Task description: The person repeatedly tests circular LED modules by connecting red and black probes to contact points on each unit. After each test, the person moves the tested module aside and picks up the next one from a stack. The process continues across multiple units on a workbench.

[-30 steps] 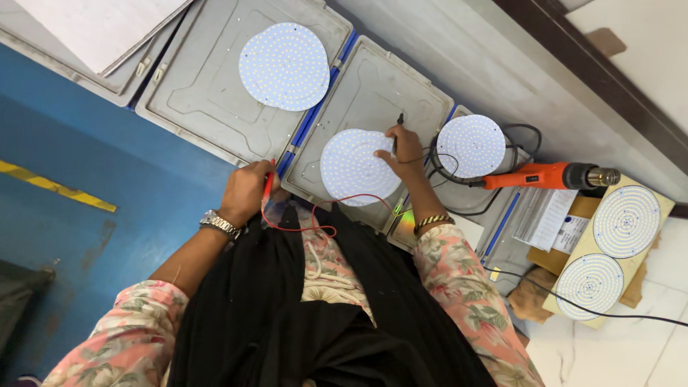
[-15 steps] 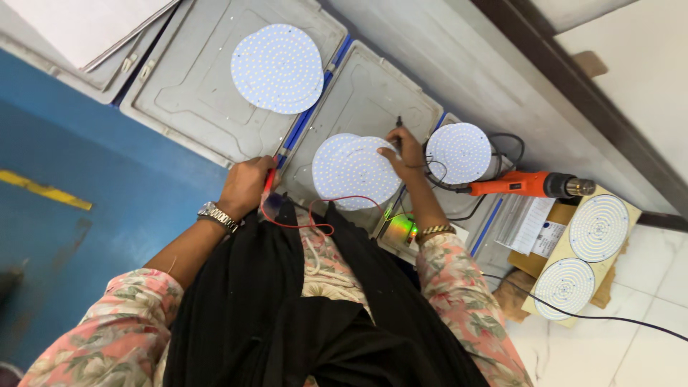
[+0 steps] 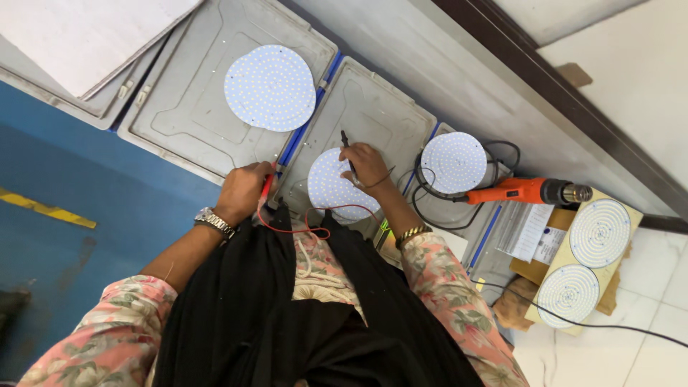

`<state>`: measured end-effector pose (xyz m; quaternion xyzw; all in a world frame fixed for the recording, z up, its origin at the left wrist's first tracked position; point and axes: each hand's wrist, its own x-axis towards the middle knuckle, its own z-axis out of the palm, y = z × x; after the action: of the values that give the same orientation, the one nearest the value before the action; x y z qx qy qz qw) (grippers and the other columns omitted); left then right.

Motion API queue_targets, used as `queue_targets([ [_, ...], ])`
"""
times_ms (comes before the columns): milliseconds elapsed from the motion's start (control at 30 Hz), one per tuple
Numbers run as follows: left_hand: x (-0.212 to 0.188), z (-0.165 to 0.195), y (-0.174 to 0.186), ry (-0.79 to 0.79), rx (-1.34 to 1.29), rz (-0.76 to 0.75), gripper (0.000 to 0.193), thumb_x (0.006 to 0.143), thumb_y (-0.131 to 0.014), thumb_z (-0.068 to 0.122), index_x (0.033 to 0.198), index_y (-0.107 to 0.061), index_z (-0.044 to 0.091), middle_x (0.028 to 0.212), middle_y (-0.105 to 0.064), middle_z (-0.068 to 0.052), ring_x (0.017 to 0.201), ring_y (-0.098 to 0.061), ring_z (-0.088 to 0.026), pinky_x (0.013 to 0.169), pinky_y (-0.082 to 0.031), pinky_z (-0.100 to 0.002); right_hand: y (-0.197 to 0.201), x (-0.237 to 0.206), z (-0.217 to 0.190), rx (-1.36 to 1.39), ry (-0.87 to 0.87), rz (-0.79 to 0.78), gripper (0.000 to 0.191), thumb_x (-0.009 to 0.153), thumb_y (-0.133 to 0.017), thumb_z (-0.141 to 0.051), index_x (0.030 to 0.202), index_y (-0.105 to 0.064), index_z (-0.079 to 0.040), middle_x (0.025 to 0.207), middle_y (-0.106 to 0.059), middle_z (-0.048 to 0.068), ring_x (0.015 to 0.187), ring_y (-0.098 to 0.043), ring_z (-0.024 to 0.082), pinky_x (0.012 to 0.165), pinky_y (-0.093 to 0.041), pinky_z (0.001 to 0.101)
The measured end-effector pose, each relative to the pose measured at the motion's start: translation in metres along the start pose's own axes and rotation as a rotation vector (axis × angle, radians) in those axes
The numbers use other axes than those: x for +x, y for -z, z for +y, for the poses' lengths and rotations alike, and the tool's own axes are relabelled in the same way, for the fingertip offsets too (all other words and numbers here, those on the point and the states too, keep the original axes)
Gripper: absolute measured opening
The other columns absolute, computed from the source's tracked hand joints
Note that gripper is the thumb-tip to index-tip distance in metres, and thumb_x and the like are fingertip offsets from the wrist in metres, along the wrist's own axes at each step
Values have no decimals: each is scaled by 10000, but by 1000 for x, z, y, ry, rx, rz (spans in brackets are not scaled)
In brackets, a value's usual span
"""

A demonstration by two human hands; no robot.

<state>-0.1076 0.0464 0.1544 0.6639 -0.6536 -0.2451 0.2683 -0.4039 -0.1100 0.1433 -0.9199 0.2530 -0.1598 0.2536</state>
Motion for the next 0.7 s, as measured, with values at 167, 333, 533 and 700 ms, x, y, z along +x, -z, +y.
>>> queue_targets([
  [167, -1, -25, -17, 26, -67, -33, 264, 860, -597, 81, 1107, -689, 60, 919, -726, -163, 794, -707, -377, 696, -555, -462, -26, -12, 36, -97, 8, -110, 459, 710, -865, -151, 1097, -626, -89, 1145, -654, 146, 1152, -587, 374, 1019, -463, 483],
  [333, 11, -42, -33, 54, -28, -60, 142, 867, -620, 118, 994, -654, 67, 918, -704, -165, 850, -694, -388, 733, -544, -480, -36, -22, 71, -137, -14, -6, 612, 769, -844, -247, 1250, -553, -5, 1128, -631, 195, 1061, -561, 425, 939, -452, 503],
  [533, 14, -47, -21, -4, 53, 77, 131, 825, -653, 122, 926, -605, 54, 844, -679, -170, 800, -681, -408, 709, -533, -504, -38, 26, 89, -152, -4, -100, 622, 619, -877, -415, 1049, -568, -88, 970, -635, 122, 952, -576, 360, 891, -445, 487],
  [700, 13, -38, -33, 24, 19, 86, 149, 819, -684, 169, 878, -609, 54, 803, -680, -165, 777, -671, -419, 671, -513, -523, -27, 23, 94, -158, -153, -237, 594, 597, -901, -409, 1009, -585, -120, 992, -646, 96, 972, -559, 367, 856, -470, 466],
])
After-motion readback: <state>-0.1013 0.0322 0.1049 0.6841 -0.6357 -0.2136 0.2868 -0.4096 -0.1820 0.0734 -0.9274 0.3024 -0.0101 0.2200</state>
